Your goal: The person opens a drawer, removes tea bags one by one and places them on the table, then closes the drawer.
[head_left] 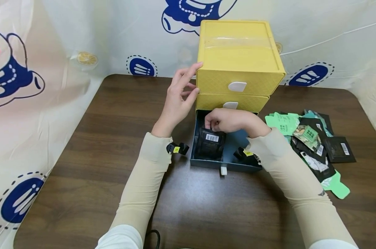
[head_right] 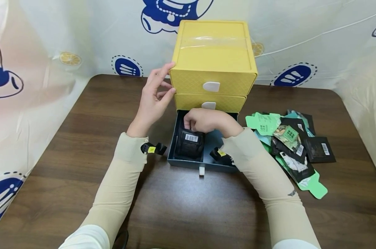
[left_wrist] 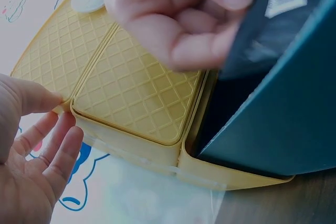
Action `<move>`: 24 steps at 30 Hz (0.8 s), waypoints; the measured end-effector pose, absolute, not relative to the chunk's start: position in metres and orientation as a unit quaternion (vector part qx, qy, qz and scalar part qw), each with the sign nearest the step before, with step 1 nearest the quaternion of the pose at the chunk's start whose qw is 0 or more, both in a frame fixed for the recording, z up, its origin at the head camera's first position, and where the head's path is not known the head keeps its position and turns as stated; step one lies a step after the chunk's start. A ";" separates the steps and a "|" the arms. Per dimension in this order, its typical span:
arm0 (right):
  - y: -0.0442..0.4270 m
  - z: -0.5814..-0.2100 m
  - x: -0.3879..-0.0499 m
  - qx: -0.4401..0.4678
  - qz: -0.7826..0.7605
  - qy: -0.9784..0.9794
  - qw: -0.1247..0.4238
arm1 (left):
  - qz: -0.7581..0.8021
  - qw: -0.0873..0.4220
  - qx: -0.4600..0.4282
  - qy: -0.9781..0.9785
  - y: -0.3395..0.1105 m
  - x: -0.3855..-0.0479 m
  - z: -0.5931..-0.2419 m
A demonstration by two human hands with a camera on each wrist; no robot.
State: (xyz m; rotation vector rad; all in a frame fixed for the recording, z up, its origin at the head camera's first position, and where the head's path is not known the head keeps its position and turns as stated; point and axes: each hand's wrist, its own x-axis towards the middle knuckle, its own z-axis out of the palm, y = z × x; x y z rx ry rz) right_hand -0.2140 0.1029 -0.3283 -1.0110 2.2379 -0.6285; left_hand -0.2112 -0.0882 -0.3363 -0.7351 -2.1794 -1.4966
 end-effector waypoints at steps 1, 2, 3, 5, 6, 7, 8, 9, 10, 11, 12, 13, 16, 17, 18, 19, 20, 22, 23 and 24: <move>0.105 -0.327 -0.214 -0.378 -0.238 0.844 0.295 | -0.535 0.199 -0.263 -0.778 -0.088 -0.211 -0.336; 0.107 -0.324 -0.214 -0.378 -0.241 0.845 0.291 | -0.536 0.200 -0.262 -0.777 -0.088 -0.212 -0.337; 0.110 -0.322 -0.213 -0.375 -0.243 0.848 0.286 | -0.537 0.201 -0.261 -0.777 -0.088 -0.212 -0.337; 0.116 -0.318 -0.213 -0.372 -0.247 0.852 0.272 | -0.539 0.204 -0.261 -0.775 -0.087 -0.212 -0.338; 0.119 -0.315 -0.213 -0.373 -0.249 0.854 0.263 | -0.539 0.204 -0.261 -0.775 -0.087 -0.213 -0.338; 0.124 -0.313 -0.212 -0.371 -0.252 0.857 0.255 | -0.539 0.204 -0.262 -0.774 -0.086 -0.214 -0.338; 0.127 -0.310 -0.211 -0.372 -0.256 0.857 0.248 | -0.539 0.204 -0.261 -0.774 -0.086 -0.214 -0.338; 0.130 -0.308 -0.210 -0.371 -0.260 0.858 0.243 | -0.538 0.204 -0.261 -0.775 -0.087 -0.214 -0.338; 0.134 -0.305 -0.209 -0.369 -0.266 0.858 0.239 | -0.538 0.204 -0.262 -0.775 -0.087 -0.214 -0.338; 0.138 -0.303 -0.208 -0.366 -0.271 0.859 0.235 | -0.538 0.205 -0.262 -0.775 -0.087 -0.215 -0.339; 0.141 -0.301 -0.207 -0.362 -0.275 0.860 0.232 | -0.538 0.205 -0.264 -0.774 -0.087 -0.215 -0.339; 0.145 -0.299 -0.205 -0.356 -0.281 0.861 0.230 | -0.537 0.206 -0.265 -0.774 -0.087 -0.215 -0.339; 0.157 -0.292 -0.200 -0.335 -0.294 0.867 0.223 | -0.537 0.208 -0.267 -0.773 -0.087 -0.215 -0.339; 0.160 -0.290 -0.198 -0.327 -0.296 0.870 0.220 | -0.536 0.208 -0.268 -0.773 -0.087 -0.215 -0.339; 0.164 -0.289 -0.196 -0.319 -0.301 0.872 0.217 | -0.537 0.208 -0.269 -0.772 -0.087 -0.215 -0.339; 0.168 -0.287 -0.195 -0.314 -0.306 0.873 0.214 | -0.537 0.207 -0.269 -0.772 -0.087 -0.215 -0.339; 0.173 -0.286 -0.193 -0.308 -0.312 0.874 0.212 | -0.537 0.207 -0.269 -0.772 -0.087 -0.215 -0.339; 0.183 -0.285 -0.190 -0.297 -0.321 0.876 0.202 | -0.538 0.207 -0.269 -0.772 -0.087 -0.215 -0.339; 0.188 -0.284 -0.188 -0.293 -0.326 0.877 0.196 | -0.538 0.207 -0.269 -0.771 -0.086 -0.215 -0.339; 0.193 -0.284 -0.187 -0.288 -0.332 0.878 0.191 | -0.539 0.206 -0.269 -0.771 -0.086 -0.215 -0.340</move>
